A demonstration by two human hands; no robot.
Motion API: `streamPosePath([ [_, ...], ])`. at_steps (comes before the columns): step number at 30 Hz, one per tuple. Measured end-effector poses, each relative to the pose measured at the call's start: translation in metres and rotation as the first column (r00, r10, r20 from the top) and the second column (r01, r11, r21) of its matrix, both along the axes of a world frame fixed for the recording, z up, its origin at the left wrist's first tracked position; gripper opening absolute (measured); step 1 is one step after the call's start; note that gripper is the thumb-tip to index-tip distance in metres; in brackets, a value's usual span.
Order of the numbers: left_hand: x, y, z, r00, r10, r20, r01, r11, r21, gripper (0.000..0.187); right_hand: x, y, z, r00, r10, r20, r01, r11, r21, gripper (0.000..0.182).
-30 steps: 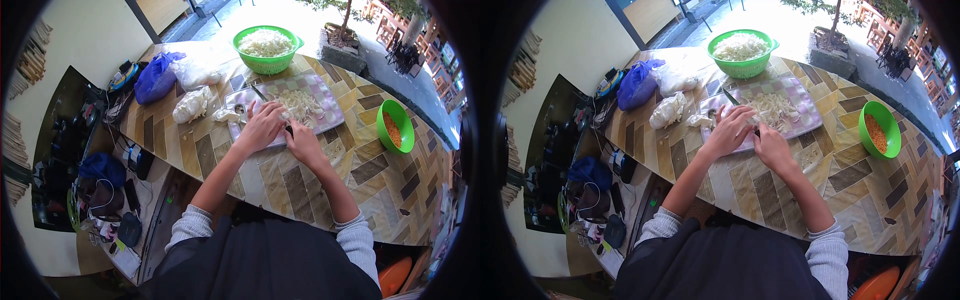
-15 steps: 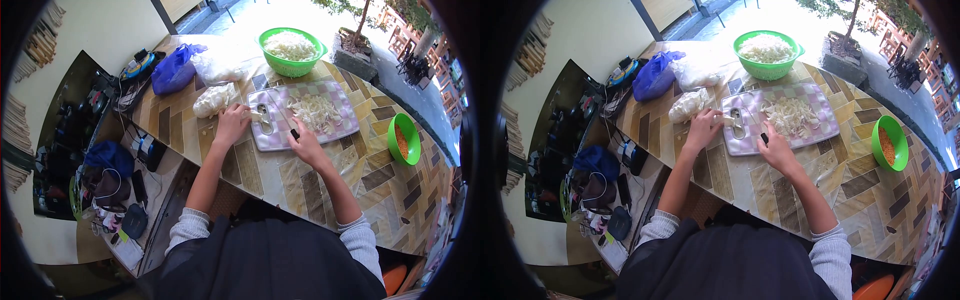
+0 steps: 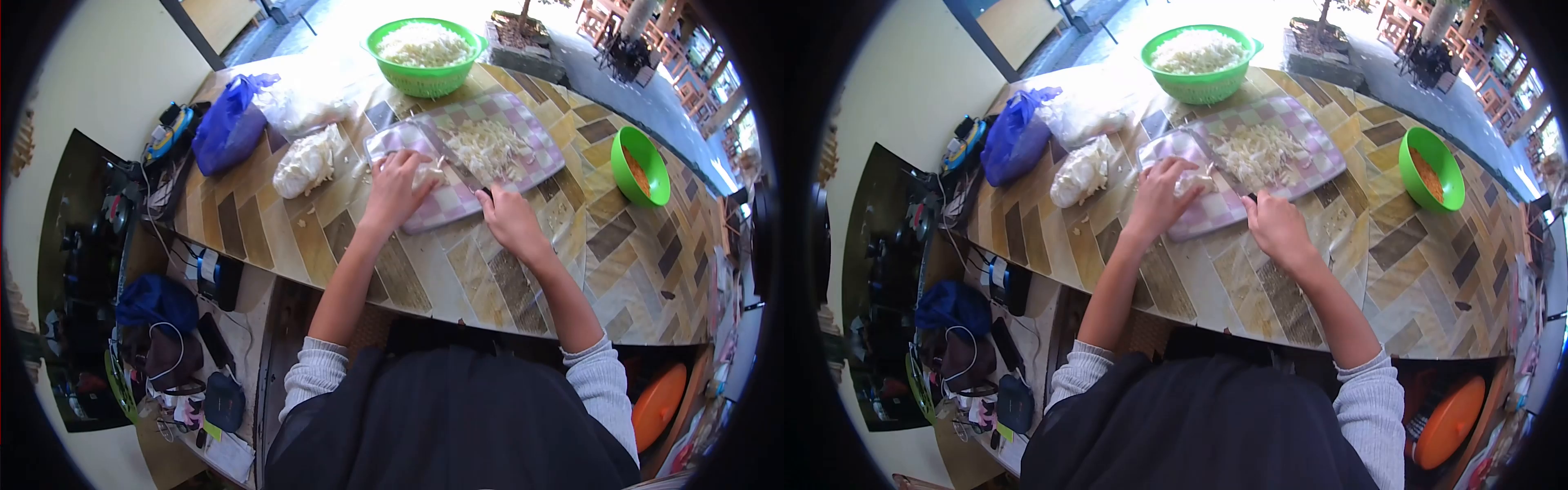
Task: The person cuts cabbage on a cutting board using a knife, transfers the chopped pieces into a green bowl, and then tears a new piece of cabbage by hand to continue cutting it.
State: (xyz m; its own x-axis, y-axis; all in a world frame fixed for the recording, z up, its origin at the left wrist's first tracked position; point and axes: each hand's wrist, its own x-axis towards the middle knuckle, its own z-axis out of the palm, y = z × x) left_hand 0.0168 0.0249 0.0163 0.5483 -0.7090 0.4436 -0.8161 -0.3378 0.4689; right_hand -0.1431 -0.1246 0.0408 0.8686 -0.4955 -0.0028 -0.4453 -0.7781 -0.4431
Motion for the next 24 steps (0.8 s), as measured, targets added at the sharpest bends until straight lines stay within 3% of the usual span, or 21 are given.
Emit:
streamPosePath([
  [3,0.002,-0.005,-0.003,0.993,-0.117,-0.01,0.117,0.992,-0.044,0.021,-0.002,0.002,0.001,1.0,0.015,0.0,-0.015,0.999,0.039,0.044],
  [7,0.003,-0.013,-0.01,0.992,-0.091,-0.086,0.086,0.994,-0.067,0.012,0.003,0.017,0.01,0.999,0.011,-0.049,-0.01,1.0,0.008,0.041],
  [9,0.001,-0.014,-0.015,0.996,-0.075,-0.056,0.069,0.992,-0.109,0.011,0.005,0.027,0.011,0.997,0.022,-0.08,-0.027,0.998,-0.064,0.04],
  [18,-0.004,-0.01,-0.014,0.997,-0.079,-0.023,0.076,0.99,-0.118,0.01,0.008,0.033,0.015,0.985,0.117,-0.13,-0.125,0.991,-0.053,0.037],
  [24,-0.013,0.0,-0.013,0.989,-0.146,-0.032,0.141,0.982,-0.13,0.016,0.014,0.047,0.004,0.982,0.029,-0.186,-0.033,0.999,-0.018,0.035],
])
